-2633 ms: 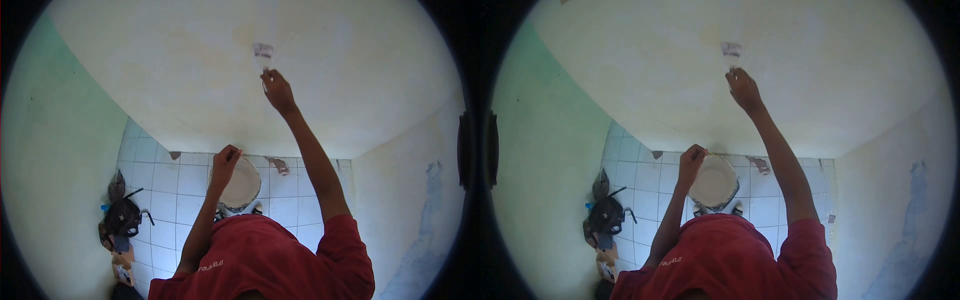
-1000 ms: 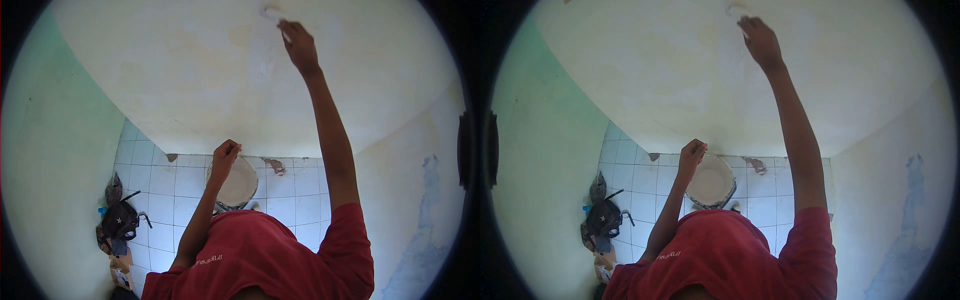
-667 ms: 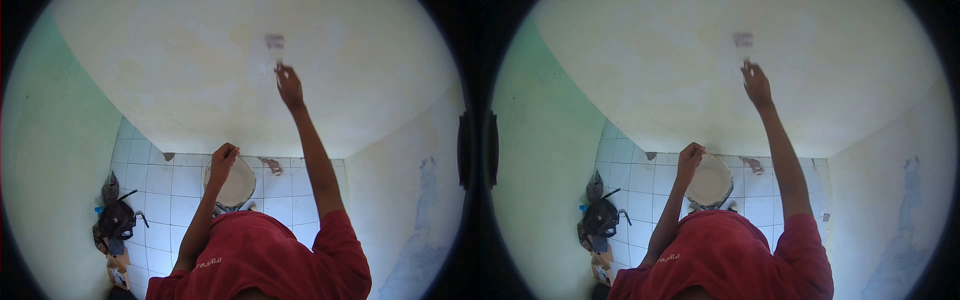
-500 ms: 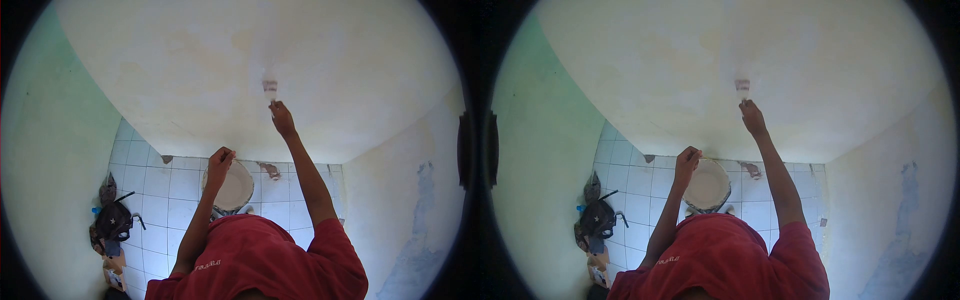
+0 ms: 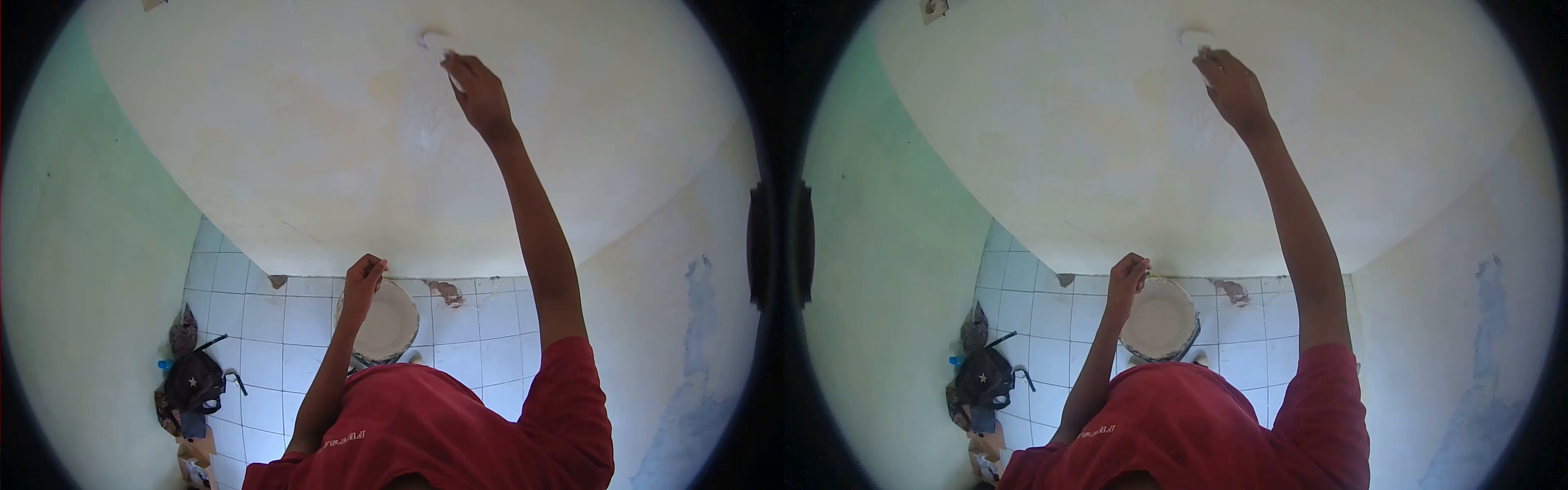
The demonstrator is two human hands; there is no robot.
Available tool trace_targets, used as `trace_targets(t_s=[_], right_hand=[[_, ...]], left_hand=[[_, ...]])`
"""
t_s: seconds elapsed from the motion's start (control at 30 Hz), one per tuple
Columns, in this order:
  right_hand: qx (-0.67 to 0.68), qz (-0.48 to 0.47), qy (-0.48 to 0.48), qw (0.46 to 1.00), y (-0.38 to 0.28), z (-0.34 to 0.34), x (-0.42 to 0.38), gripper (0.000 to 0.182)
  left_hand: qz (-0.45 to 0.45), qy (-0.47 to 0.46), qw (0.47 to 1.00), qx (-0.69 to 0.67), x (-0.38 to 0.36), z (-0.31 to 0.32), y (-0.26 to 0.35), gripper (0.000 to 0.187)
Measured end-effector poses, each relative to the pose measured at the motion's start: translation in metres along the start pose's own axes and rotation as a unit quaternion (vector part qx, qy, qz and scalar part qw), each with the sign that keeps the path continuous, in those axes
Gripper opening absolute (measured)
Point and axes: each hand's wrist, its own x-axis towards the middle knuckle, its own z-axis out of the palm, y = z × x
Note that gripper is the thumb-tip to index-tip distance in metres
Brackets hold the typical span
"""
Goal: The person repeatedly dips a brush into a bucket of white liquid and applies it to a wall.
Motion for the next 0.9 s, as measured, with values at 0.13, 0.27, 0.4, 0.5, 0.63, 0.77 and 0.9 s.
trace_targets(t_s=[0.13,0.27,0.4,0.5,0.63,0.77,0.9], right_hand=[[-0.024,-0.031,0.063,0.997,-0.017,0.010,0.012,0.039],[-0.052,0.033,-0.036,0.997,-0.042,0.052,-0.025,0.018],[0.020,-0.003,-0.077,0.997,-0.055,0.106,-0.102,0.017],[0.052,0.047,-0.246,0.967,-0.077,0.104,-0.136,0.021],[0.036,0.010,-0.261,0.965,-0.068,0.095,-0.119,0.029],[-0.040,-0.080,-0.136,0.987,-0.027,0.068,-0.037,0.036],[-0.076,-0.054,-0.088,0.992,-0.042,0.020,0.035,0.041]], left_hand=[[0.006,0.004,1.000,0.004,0.001,-0.009,-0.005,0.018],[-0.003,0.014,1.000,0.002,0.003,-0.018,-0.004,0.019],[-0.008,0.008,1.000,-0.013,0.002,-0.029,-0.001,0.019],[0.000,0.005,1.000,-0.014,0.003,-0.035,0.000,0.018],[0.020,0.000,1.000,-0.012,0.001,-0.051,0.012,0.018],[0.029,-0.010,0.999,-0.022,0.003,-0.062,0.017,0.018],[0.015,-0.016,1.000,-0.008,-0.002,-0.071,0.019,0.019]])
